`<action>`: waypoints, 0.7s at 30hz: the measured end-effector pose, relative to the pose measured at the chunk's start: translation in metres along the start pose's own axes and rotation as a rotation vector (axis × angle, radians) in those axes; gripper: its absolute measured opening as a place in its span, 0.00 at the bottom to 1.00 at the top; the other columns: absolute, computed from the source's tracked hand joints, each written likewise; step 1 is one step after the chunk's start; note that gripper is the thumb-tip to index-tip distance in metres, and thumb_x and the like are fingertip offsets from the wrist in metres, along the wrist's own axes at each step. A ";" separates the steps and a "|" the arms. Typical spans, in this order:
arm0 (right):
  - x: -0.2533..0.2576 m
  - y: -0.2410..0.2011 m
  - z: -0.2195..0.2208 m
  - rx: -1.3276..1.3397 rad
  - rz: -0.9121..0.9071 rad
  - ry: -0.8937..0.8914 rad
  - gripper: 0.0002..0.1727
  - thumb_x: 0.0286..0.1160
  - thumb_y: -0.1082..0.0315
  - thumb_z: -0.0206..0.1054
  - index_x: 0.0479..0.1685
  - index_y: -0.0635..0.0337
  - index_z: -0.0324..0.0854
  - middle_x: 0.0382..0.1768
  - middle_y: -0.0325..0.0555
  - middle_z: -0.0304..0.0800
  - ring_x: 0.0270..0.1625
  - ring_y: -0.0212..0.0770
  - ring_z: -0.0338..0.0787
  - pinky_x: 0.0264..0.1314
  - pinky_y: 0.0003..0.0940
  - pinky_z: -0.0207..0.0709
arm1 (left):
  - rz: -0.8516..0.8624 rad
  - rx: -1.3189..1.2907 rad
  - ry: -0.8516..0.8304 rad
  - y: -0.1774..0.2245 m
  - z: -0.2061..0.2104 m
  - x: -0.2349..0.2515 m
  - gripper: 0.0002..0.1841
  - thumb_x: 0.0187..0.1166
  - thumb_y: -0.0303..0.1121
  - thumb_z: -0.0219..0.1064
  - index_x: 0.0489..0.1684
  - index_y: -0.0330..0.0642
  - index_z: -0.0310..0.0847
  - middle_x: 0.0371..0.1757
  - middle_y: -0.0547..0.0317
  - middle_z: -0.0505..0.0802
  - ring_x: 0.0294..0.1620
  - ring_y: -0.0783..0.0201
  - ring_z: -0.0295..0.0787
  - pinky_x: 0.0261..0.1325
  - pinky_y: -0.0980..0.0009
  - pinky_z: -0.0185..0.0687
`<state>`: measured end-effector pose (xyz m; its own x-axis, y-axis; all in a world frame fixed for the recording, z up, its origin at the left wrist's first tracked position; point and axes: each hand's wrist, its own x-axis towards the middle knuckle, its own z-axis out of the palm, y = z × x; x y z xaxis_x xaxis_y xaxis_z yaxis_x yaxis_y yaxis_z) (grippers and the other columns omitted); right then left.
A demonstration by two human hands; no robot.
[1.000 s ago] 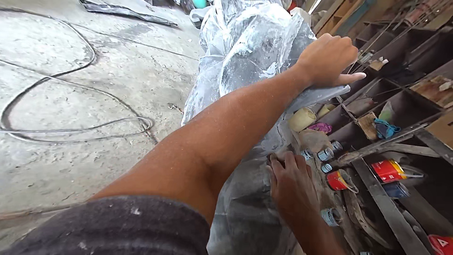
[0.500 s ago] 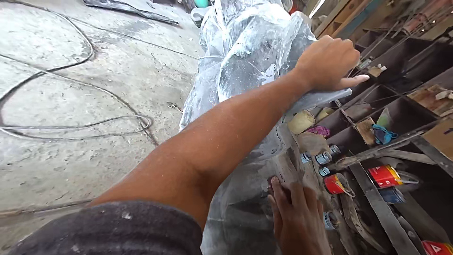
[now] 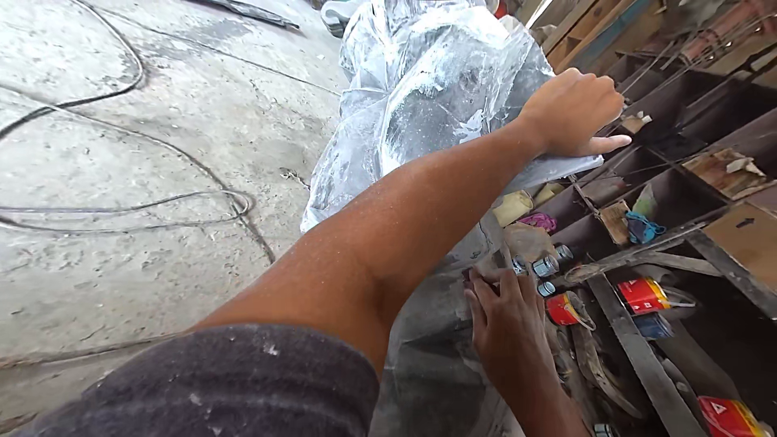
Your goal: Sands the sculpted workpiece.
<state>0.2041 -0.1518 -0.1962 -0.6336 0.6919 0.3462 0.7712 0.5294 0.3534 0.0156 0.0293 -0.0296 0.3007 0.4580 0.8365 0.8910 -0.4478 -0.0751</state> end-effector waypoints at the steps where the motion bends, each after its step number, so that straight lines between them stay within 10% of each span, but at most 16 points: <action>1: -0.012 0.000 -0.003 0.000 0.009 0.023 0.20 0.84 0.51 0.60 0.65 0.42 0.89 0.55 0.44 0.87 0.60 0.51 0.85 0.55 0.50 0.81 | 0.006 -0.001 -0.004 -0.001 0.001 0.001 0.36 0.82 0.68 0.48 0.32 0.42 0.84 0.36 0.50 0.90 0.42 0.49 0.89 0.37 0.50 0.74; 15: -0.035 0.008 -0.012 0.034 -0.047 0.083 0.20 0.82 0.52 0.60 0.65 0.42 0.90 0.50 0.46 0.88 0.53 0.51 0.87 0.46 0.48 0.80 | -0.029 -0.006 -0.011 0.000 0.000 0.000 0.33 0.82 0.65 0.49 0.31 0.42 0.84 0.36 0.50 0.90 0.41 0.49 0.90 0.37 0.50 0.74; 21: 0.000 0.016 -0.009 0.008 -0.096 -0.075 0.19 0.85 0.52 0.61 0.66 0.43 0.89 0.55 0.45 0.85 0.61 0.51 0.83 0.57 0.50 0.80 | -0.020 -0.012 -0.009 0.006 0.003 0.003 0.33 0.82 0.64 0.49 0.30 0.42 0.83 0.36 0.49 0.90 0.42 0.48 0.89 0.38 0.49 0.73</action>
<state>0.2153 -0.1475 -0.1830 -0.6987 0.6721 0.2450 0.7076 0.5991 0.3746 0.0231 0.0302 -0.0294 0.2855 0.4736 0.8332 0.8929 -0.4472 -0.0518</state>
